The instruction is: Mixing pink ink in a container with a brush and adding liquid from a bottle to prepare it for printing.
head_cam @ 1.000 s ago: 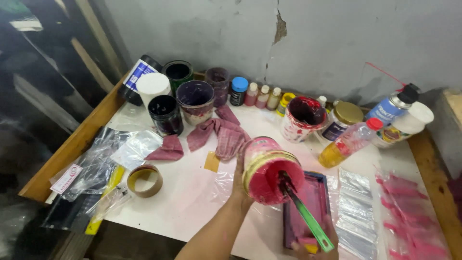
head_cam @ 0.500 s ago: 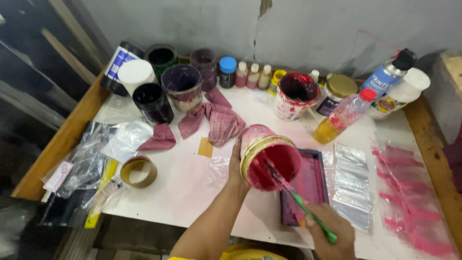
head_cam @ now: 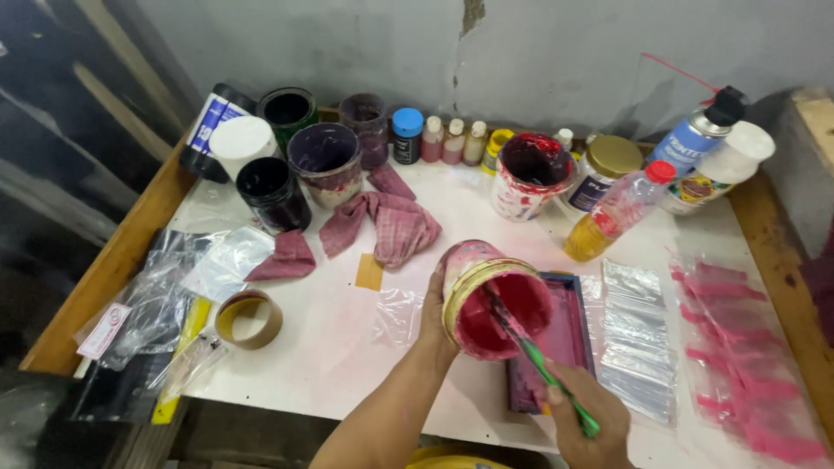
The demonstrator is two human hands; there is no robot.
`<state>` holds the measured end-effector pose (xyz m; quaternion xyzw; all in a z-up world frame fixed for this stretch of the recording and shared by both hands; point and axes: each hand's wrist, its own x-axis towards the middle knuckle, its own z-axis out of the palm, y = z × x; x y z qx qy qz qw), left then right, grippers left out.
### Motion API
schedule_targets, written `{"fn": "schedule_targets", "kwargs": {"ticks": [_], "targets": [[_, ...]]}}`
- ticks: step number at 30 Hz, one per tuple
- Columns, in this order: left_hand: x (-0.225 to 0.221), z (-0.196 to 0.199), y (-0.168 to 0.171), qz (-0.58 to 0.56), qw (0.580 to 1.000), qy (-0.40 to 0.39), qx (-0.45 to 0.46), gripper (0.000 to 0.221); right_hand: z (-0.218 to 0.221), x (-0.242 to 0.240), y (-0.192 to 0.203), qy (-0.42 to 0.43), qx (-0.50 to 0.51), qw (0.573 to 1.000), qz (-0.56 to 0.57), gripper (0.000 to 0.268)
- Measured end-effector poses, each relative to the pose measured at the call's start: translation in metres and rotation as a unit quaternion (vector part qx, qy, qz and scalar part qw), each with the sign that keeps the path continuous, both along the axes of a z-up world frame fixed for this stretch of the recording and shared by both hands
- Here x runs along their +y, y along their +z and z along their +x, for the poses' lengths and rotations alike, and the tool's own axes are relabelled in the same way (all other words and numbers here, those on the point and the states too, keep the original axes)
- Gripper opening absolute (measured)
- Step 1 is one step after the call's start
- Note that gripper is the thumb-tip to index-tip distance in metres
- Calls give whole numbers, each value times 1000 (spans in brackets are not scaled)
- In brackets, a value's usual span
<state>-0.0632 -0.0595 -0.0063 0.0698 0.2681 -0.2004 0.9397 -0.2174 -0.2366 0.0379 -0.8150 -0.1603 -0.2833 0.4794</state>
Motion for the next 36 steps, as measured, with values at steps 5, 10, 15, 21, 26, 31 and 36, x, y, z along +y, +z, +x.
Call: {"fn": "schedule_targets", "kwargs": {"ticks": [5,10,15,21,26,31,36], "targets": [[2,-8,18,31,999,-38,-3,69,3,-9,-14,40,63,997,-19,31],[6,-5,6,28,999,-13,-21,67,-9,-13,-1,-69,21,994,-81,25],[2,-7,16,66,998,-17,-16,68,-4,-10,-14,-78,64,992,-69,25],[2,-8,17,19,999,-31,8,71,-6,13,-16,-128,186,952,207,26],[3,-6,27,49,998,-39,10,66,8,-10,-27,-30,160,985,64,26],[9,-2,20,26,999,-27,-17,66,0,-10,7,-83,79,993,-5,25],[8,-4,13,33,999,-21,20,68,-2,-9,1,-108,35,993,-41,22]]}}
